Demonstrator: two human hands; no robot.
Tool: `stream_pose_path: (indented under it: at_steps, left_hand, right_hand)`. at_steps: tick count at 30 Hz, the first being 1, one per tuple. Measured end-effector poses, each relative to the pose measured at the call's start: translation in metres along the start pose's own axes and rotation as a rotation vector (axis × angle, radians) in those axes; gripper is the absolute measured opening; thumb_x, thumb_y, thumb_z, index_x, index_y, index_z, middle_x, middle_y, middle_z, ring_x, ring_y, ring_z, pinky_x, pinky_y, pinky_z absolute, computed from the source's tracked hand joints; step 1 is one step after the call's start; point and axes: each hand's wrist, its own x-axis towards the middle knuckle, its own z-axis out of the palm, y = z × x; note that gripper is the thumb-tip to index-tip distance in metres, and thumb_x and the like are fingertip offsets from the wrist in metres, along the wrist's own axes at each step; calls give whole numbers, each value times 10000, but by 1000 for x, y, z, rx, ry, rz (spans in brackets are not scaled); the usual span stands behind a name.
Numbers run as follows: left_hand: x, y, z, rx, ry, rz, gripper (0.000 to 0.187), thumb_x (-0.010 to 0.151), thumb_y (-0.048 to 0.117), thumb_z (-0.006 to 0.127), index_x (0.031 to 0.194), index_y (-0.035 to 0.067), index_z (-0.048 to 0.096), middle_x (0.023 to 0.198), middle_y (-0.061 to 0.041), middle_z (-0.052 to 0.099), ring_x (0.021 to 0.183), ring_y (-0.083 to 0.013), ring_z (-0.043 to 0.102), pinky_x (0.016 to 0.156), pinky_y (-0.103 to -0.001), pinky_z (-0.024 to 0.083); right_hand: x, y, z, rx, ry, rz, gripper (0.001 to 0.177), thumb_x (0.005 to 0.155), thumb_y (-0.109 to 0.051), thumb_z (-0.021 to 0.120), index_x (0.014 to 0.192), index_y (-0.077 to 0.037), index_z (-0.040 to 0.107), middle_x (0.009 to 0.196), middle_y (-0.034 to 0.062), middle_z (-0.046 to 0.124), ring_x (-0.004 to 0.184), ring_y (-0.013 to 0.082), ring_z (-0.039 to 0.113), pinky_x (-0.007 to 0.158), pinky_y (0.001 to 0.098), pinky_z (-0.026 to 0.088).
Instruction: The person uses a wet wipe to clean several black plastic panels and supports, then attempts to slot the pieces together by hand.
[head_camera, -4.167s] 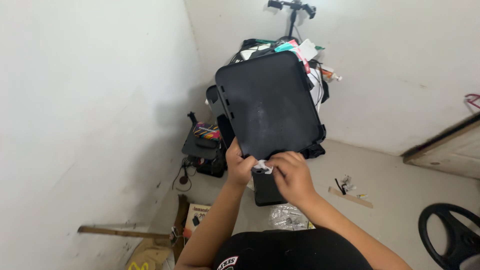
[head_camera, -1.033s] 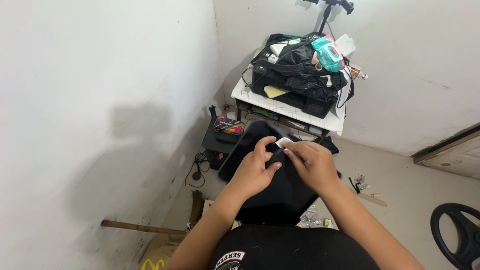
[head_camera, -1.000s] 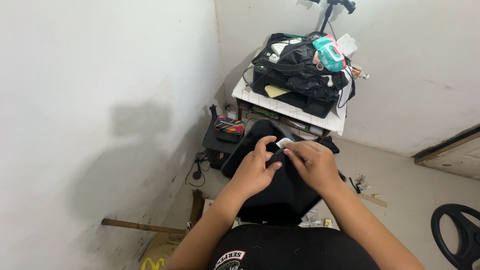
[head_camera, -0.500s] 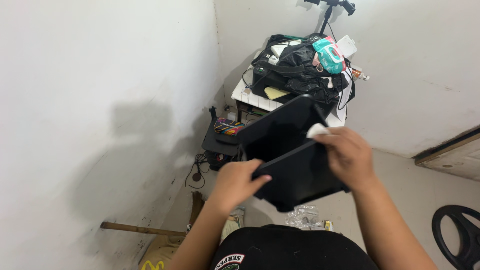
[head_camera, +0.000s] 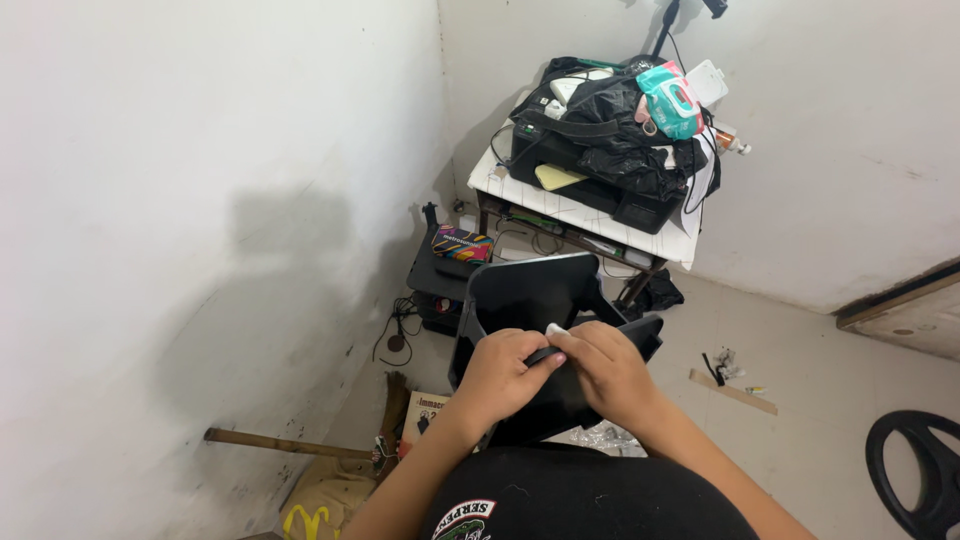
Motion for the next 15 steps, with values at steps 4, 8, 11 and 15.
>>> stream_pose_path:
  at_steps: [4,8,11,15]
  left_hand:
    - [-2,-2,-23,-213,-34,120,243,923,283,658,1021,69,718,929,-101,706,909,-261,682,851,-394,520]
    - [14,-3,-47,116,21,357,377,1007,299,535,1307,105,655,1360,-101,658,1343,-293,557,1179,-476,382]
    - [20,1,-46,369,163,350,562,991,296,560,1516,108,495,1607,-113,481,1535,-305,393,1277,-503,276]
    - [31,2,-48,110,181,170,909,861,387,660,1603,83,231,1634,-113,301,1497,-325,306,1230,-474,274]
  right_hand:
    - [-15,20,0,49,76,125,291,837,67,594,1086,-67,661,945,93,647,889,265,627,809,365,490]
    - [-31,55,-13,442,278,375,109,1005,-35,531,1060,-47,624,1012,76,589,935,187,575,833,310,470]
    - [-36,77,-17,878,565,383,133,946,-46,502,1045,-35,590,1048,72,558,987,165,512,914,277,425]
    - [-34,80,-33,805,637,395,189,844,-101,393,932,-12,535,975,99,537,896,162,462,923,272,398]
